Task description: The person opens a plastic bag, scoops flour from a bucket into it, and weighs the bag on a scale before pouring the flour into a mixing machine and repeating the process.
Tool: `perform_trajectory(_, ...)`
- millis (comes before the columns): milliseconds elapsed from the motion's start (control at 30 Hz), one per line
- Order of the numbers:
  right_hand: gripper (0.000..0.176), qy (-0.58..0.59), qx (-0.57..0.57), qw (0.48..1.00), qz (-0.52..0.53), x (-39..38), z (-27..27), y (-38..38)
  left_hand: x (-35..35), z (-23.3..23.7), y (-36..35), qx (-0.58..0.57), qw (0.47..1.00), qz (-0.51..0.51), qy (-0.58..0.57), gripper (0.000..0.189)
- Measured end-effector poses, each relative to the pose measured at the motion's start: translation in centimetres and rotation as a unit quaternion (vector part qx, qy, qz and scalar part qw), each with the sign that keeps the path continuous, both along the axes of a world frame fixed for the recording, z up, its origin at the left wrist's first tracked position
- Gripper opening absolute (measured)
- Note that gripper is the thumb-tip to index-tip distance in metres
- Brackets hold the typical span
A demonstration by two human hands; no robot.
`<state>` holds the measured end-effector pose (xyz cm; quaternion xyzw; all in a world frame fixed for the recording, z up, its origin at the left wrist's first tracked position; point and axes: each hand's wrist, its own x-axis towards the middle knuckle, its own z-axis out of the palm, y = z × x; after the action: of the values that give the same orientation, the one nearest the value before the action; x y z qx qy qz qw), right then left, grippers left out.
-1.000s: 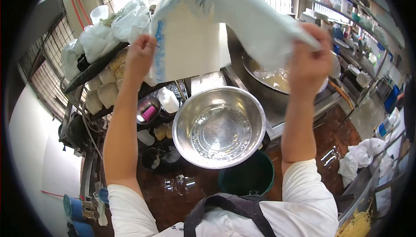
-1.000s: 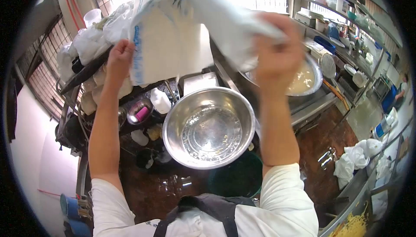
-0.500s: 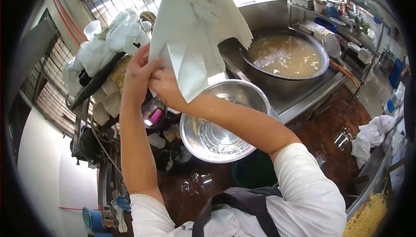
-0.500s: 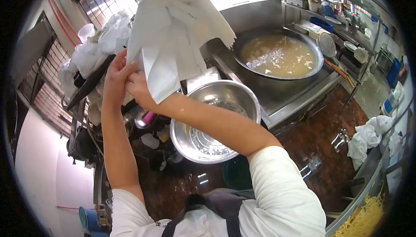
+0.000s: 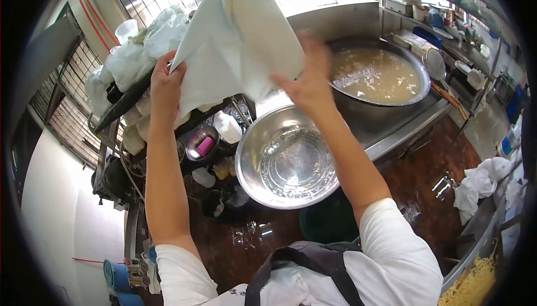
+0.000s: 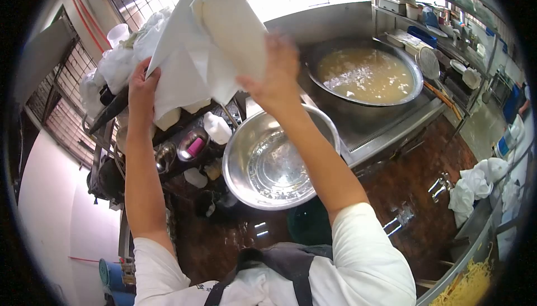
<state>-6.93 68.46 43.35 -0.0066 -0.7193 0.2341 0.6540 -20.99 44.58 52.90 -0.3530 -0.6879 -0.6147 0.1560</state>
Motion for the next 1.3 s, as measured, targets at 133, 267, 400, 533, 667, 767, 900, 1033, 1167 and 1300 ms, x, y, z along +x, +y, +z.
perform_trajectory(133,0.088,-0.176,0.019,0.976,0.127,-5.7,-2.1,-3.2,0.6,-0.4,2.0,0.02,0.999,-0.02,-0.02,0.03)
perform_trajectory(267,0.077,-0.058,0.06,0.992,0.09,-5.6,-0.8,-5.3,3.2,-0.9,3.0,0.044,0.995,0.021,0.092,0.032)
perform_trajectory(400,0.033,0.064,-0.056,0.972,0.22,-3.9,0.2,-3.1,3.4,-0.9,1.5,-0.005,0.964,0.053,0.261,0.033)
perform_trajectory(533,0.031,0.077,-0.133,0.943,0.295,-1.5,1.1,-2.0,3.8,-1.6,-0.4,-0.234,0.859,0.261,0.372,0.038)
perform_trajectory(667,0.028,0.023,-0.011,0.967,0.254,0.2,3.1,-4.0,9.5,-3.6,3.8,-0.218,0.894,0.096,0.38,0.05)
perform_trajectory(767,0.028,0.018,0.034,0.974,0.224,0.4,3.7,-4.6,10.1,-5.0,4.5,-0.169,0.966,-0.027,0.192,0.047)
perform_trajectory(900,0.027,-0.006,0.036,0.988,0.149,0.6,3.1,-4.3,9.6,-3.7,3.5,-0.001,0.962,-0.264,-0.066,0.055)
perform_trajectory(1033,0.03,-0.08,0.129,0.973,0.173,-0.4,-0.3,-4.3,7.8,-3.1,3.0,0.039,0.937,-0.269,-0.218,0.068)
perform_trajectory(1167,0.028,-0.234,0.236,0.907,0.257,0.1,-6.9,-7.8,8.7,-4.6,3.0,-0.177,0.97,-0.113,-0.119,0.069)
perform_trajectory(1300,0.024,-0.378,0.252,0.821,0.346,4.1,-10.2,-10.2,7.6,-11.2,0.9,-0.184,0.978,-0.043,-0.084,0.041)
